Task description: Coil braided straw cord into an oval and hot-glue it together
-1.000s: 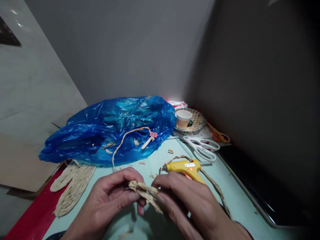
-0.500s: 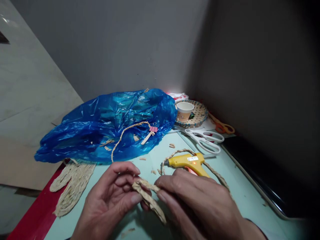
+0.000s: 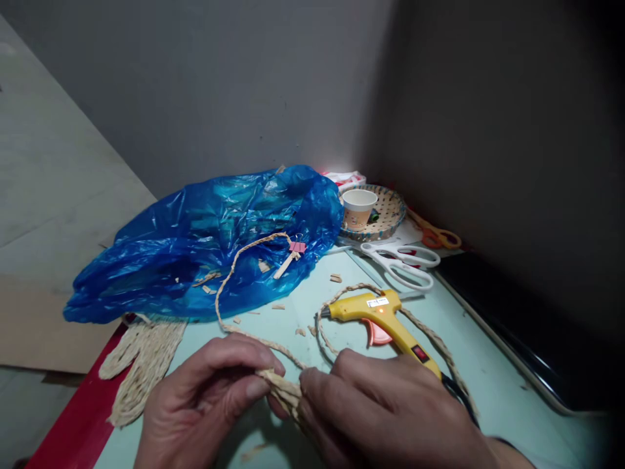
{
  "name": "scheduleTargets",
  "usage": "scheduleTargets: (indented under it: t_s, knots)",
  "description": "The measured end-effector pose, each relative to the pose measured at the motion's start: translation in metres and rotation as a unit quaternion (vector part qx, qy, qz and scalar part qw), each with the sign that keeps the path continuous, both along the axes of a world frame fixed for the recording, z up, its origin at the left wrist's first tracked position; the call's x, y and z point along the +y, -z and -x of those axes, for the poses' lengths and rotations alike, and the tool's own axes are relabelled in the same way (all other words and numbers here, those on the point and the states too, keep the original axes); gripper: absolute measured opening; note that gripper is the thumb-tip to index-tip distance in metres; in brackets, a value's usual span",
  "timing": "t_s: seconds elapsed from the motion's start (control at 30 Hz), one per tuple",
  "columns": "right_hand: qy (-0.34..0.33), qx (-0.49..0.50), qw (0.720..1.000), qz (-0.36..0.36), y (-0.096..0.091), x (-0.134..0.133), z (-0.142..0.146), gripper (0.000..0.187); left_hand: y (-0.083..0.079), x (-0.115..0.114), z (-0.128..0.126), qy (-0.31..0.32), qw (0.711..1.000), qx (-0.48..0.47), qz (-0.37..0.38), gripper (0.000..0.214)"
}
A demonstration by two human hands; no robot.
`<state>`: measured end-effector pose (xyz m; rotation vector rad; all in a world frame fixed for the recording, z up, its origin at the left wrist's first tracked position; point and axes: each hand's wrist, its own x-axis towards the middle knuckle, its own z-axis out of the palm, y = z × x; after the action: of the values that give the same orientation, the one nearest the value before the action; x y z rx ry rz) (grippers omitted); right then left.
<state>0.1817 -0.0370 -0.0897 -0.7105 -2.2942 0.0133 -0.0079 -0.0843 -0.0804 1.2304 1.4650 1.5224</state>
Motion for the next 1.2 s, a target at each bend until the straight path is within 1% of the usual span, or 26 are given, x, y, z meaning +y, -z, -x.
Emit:
scheduleTargets:
  t_s: [0.1, 0.2, 0.3, 0.43, 0.53, 0.6, 0.73, 0.8, 0.87, 0.93, 0.97, 1.03, 1.1, 1.2]
  knots:
    - [-0.018, 0.01, 1.0, 0.0, 0.0, 0.0, 0.0, 0.018, 0.002, -0.001, 0.001, -0.013, 0.999, 0.024, -0.025, 0.009]
    - [-0.023, 0.065, 0.998, -0.001, 0.004, -0.001, 0.003, 0.019, 0.003, -0.002, 0.003, -0.015, 0.996, 0.076, -0.042, 0.012]
    - [-0.025, 0.115, 0.993, 0.002, 0.009, -0.001, 0.005, 0.019, 0.002, -0.001, 0.005, -0.005, 0.991, 0.121, -0.054, 0.018]
    - [-0.051, 0.084, 0.995, 0.015, 0.01, -0.002, 0.004, 0.015, -0.001, -0.001, 0.003, 0.022, 0.991, 0.123, -0.05, 0.018]
    - [-0.038, 0.093, 0.994, 0.037, 0.009, -0.002, 0.006, 0.012, -0.003, 0.0, 0.001, 0.012, 0.991, 0.13, -0.04, 0.023]
    - [-0.031, 0.104, 0.992, 0.064, 0.009, -0.001, 0.008, 0.012, -0.004, 0.0, 0.002, 0.001, 0.99, 0.137, -0.03, 0.027]
    - [-0.061, 0.114, 0.983, 0.133, 0.004, 0.003, 0.009, 0.019, -0.003, 0.001, 0.003, -0.004, 0.99, 0.141, -0.016, 0.025]
    - [-0.08, 0.109, 0.969, 0.204, -0.004, 0.006, 0.006, 0.024, -0.003, 0.001, 0.003, -0.004, 0.989, 0.147, -0.009, 0.024]
    - [-0.088, 0.071, 0.946, 0.304, -0.014, 0.009, 0.002, 0.026, -0.002, 0.001, 0.001, -0.002, 0.988, 0.152, 0.002, 0.022]
    - [-0.077, 0.024, 0.921, 0.381, -0.023, 0.011, -0.003, 0.027, -0.001, 0.0, -0.002, -0.004, 0.99, 0.136, 0.023, 0.018]
    - [-0.069, 0.009, 0.914, 0.4, -0.025, 0.012, -0.005, 0.027, 0.0, 0.0, -0.004, -0.008, 0.992, 0.118, 0.041, 0.016]
    - [-0.058, -0.005, 0.908, 0.415, -0.027, 0.013, -0.007, 0.028, 0.002, -0.001, -0.008, -0.021, 0.994, 0.075, 0.073, 0.01]
    - [-0.053, -0.007, 0.909, 0.413, -0.025, 0.013, -0.009, 0.028, 0.003, -0.001, -0.012, -0.035, 0.994, 0.041, 0.094, 0.007]
    - [-0.053, -0.019, 0.914, 0.403, -0.023, 0.013, -0.01, 0.028, 0.005, -0.001, -0.015, -0.039, 0.993, 0.029, 0.107, 0.003]
